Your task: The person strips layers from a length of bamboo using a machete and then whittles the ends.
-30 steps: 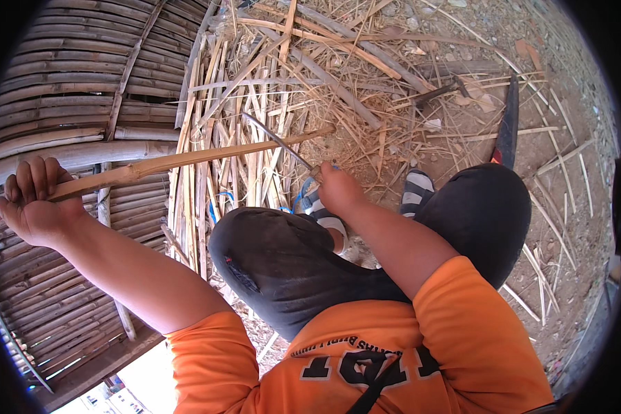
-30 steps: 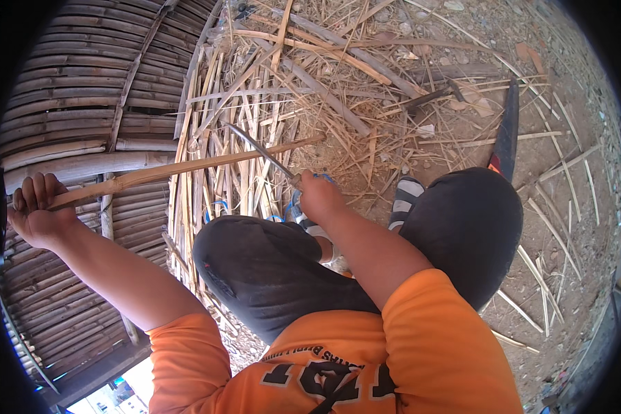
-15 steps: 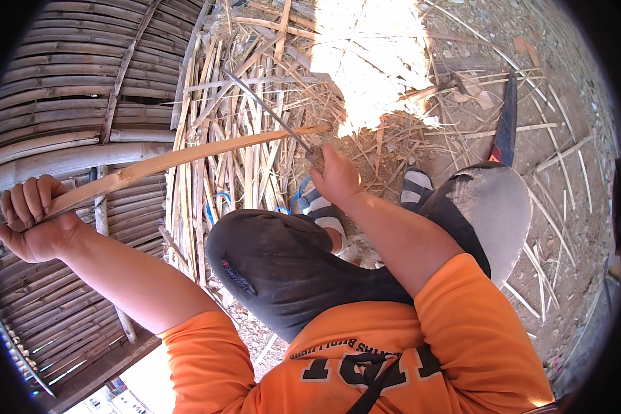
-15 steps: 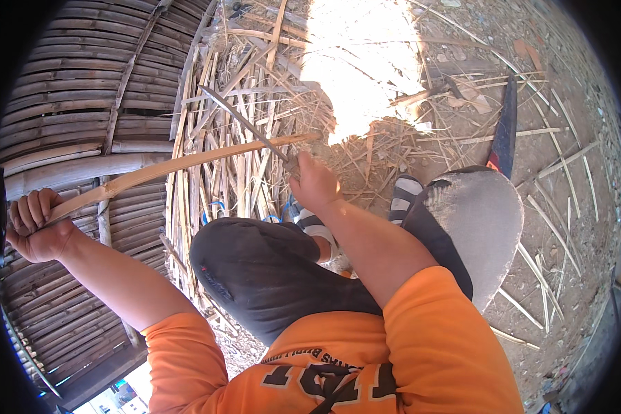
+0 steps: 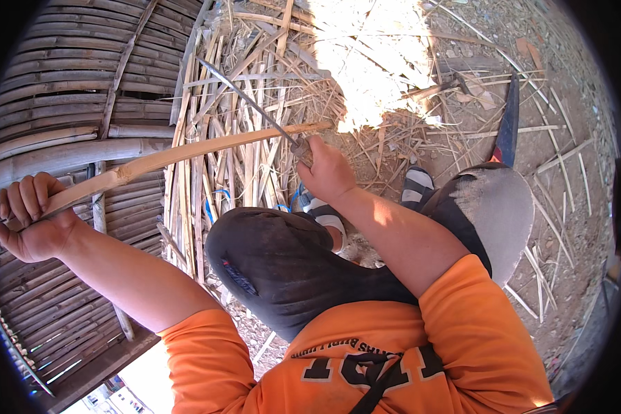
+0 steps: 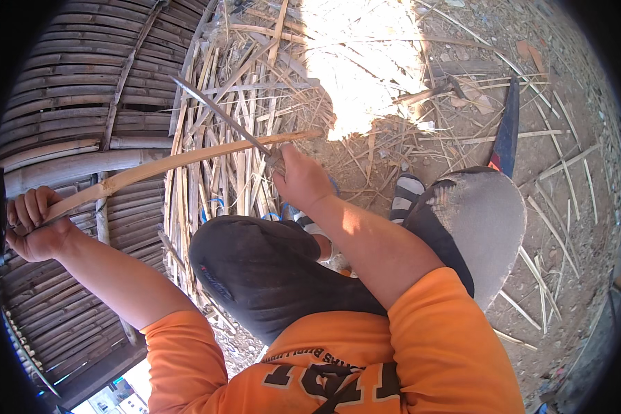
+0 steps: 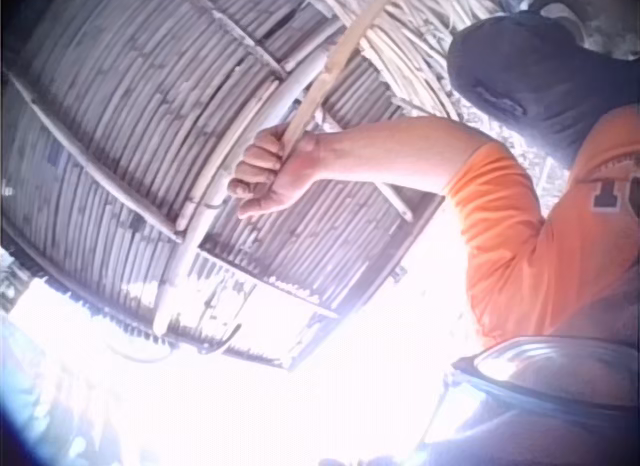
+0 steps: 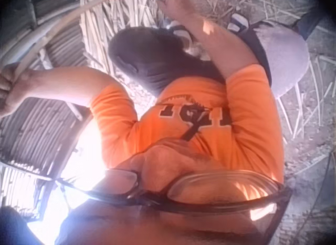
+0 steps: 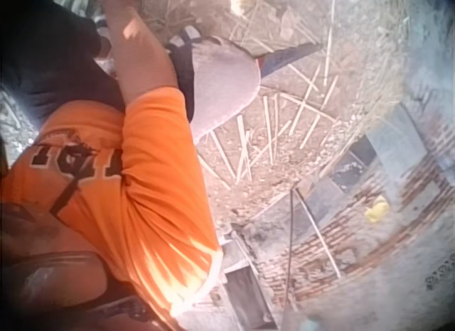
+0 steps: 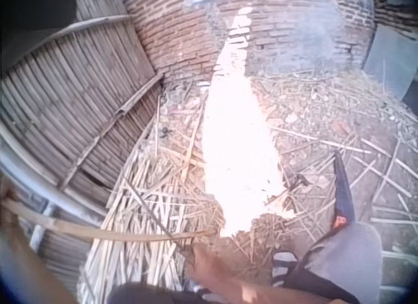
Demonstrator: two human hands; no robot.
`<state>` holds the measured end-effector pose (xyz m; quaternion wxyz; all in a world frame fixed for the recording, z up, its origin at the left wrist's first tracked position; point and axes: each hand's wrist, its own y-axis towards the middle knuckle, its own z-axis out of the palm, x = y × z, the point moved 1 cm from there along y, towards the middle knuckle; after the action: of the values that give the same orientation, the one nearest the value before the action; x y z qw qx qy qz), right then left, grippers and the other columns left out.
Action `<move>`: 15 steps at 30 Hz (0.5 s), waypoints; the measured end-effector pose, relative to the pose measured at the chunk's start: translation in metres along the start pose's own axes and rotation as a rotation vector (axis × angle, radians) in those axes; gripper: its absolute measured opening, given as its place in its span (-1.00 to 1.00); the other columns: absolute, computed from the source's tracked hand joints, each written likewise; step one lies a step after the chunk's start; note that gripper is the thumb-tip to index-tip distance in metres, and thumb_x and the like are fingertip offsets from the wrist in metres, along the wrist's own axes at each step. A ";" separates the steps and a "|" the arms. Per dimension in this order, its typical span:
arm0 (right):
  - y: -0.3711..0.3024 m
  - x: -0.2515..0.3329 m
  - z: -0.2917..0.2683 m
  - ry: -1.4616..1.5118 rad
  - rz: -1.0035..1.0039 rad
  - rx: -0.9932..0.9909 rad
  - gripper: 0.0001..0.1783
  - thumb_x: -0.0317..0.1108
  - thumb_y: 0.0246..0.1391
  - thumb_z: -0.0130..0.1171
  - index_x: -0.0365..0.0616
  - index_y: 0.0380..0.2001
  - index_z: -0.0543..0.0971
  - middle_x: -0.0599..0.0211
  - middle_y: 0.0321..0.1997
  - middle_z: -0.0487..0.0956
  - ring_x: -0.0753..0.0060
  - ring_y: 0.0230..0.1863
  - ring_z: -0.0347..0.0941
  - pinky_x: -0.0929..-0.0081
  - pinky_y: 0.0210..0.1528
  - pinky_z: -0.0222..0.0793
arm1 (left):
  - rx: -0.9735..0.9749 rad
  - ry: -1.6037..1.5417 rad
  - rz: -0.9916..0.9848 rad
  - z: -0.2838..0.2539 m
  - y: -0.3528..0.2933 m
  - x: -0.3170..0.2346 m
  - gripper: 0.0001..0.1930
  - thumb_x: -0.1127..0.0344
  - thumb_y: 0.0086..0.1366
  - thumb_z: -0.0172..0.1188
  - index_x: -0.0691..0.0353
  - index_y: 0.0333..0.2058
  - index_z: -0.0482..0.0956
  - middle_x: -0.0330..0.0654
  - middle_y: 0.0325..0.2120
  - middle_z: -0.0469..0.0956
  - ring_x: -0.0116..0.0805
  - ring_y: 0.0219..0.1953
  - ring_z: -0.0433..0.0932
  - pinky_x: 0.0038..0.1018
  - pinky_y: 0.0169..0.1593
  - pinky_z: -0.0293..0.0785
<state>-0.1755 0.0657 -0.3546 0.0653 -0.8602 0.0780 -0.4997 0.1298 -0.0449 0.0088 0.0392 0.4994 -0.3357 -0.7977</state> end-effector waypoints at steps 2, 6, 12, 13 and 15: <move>-0.004 -0.015 0.011 -0.068 0.071 0.061 -0.56 -0.27 0.12 0.23 -0.12 0.05 0.42 -0.04 -0.05 0.63 -0.12 0.04 0.57 -0.03 0.05 0.48 | -0.013 0.001 0.011 0.002 0.000 0.002 -0.75 0.09 0.22 0.22 0.07 -0.43 0.38 -0.46 -0.77 0.13 -0.56 -0.73 0.04 -0.56 -0.54 0.03; -0.004 -0.062 0.023 -0.189 0.301 0.189 -0.59 -0.29 0.13 0.22 -0.13 0.04 0.44 -0.03 -0.05 0.63 -0.13 0.05 0.56 -0.02 0.06 0.49 | -0.068 0.010 0.029 0.006 -0.006 0.004 -0.75 0.09 0.23 0.21 0.08 -0.43 0.38 -0.45 -0.77 0.12 -0.56 -0.73 0.02 -0.55 -0.56 0.00; -0.004 -0.041 0.008 -0.127 0.309 0.112 -0.61 -0.27 0.11 0.21 -0.15 -0.01 0.46 -0.06 -0.11 0.64 -0.17 -0.01 0.58 -0.03 0.00 0.50 | -0.143 0.046 0.069 0.009 -0.009 0.007 -0.73 0.08 0.28 0.14 0.09 -0.45 0.36 -0.44 -0.76 0.11 -0.56 -0.74 0.03 -0.55 -0.57 -0.01; -0.006 -0.037 0.009 -0.111 0.294 0.080 -0.61 -0.26 0.10 0.22 -0.16 -0.03 0.46 -0.07 -0.13 0.64 -0.20 -0.04 0.58 -0.05 -0.02 0.50 | -0.122 0.034 0.062 0.012 -0.009 0.007 -0.74 0.08 0.27 0.16 0.09 -0.44 0.36 -0.45 -0.76 0.11 -0.56 -0.73 0.02 -0.55 -0.57 -0.01; 0.003 -0.021 0.005 -0.069 0.137 0.018 -0.62 -0.26 0.07 0.24 -0.18 -0.08 0.46 -0.09 -0.20 0.63 -0.24 -0.13 0.58 -0.08 -0.09 0.49 | -0.083 0.019 0.048 0.018 -0.008 0.007 -0.74 0.09 0.26 0.18 0.09 -0.43 0.37 -0.45 -0.76 0.10 -0.56 -0.73 0.02 -0.55 -0.57 -0.01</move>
<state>-0.1816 0.0672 -0.3751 0.1099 -0.8689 0.1297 -0.4649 0.1137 -0.0326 0.0035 0.0821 0.4967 -0.3135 -0.8051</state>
